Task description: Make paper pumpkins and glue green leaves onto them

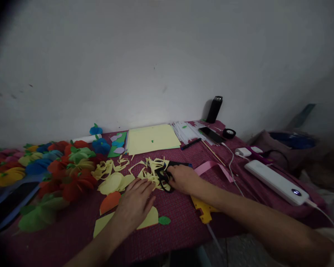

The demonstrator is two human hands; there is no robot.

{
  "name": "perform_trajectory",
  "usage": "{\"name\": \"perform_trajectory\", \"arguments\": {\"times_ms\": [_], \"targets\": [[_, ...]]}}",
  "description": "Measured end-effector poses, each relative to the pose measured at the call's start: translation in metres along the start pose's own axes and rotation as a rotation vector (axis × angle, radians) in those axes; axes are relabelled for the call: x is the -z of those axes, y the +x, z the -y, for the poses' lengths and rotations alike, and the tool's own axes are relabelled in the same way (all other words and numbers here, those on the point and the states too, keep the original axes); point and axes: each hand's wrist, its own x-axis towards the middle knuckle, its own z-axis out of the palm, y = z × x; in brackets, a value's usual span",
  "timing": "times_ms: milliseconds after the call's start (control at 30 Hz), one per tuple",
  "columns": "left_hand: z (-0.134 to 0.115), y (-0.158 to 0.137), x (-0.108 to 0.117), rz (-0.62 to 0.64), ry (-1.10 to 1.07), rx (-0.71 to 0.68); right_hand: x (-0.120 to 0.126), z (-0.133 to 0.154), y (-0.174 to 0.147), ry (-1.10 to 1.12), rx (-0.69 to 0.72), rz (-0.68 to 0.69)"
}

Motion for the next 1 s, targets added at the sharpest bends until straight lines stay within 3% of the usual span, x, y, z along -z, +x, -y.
{"name": "perform_trajectory", "arguments": {"times_ms": [167, 300, 533, 733, 867, 1000], "targets": [[0.019, 0.004, -0.009, -0.122, -0.032, 0.038, -0.013, 0.023, 0.011, -0.039, -0.066, 0.04], [0.027, 0.001, -0.009, -0.207, -0.055, 0.045, -0.005, 0.023, 0.014, 0.027, -0.107, 0.106], [0.037, -0.001, 0.001, -0.362, -0.071, 0.086, 0.049, -0.02, 0.03, 0.434, -0.02, 0.482], [0.043, -0.003, 0.004, -0.499, -0.114, 0.098, 0.091, -0.047, -0.006, 0.733, -0.009, 0.649], [0.043, -0.004, 0.002, -0.482, -0.126, 0.123, 0.117, -0.061, -0.033, 0.848, -0.048, 0.568], [0.035, -0.003, -0.001, -0.434, -0.143, 0.079, 0.125, -0.068, -0.039, 0.78, -0.024, 0.473]]}}
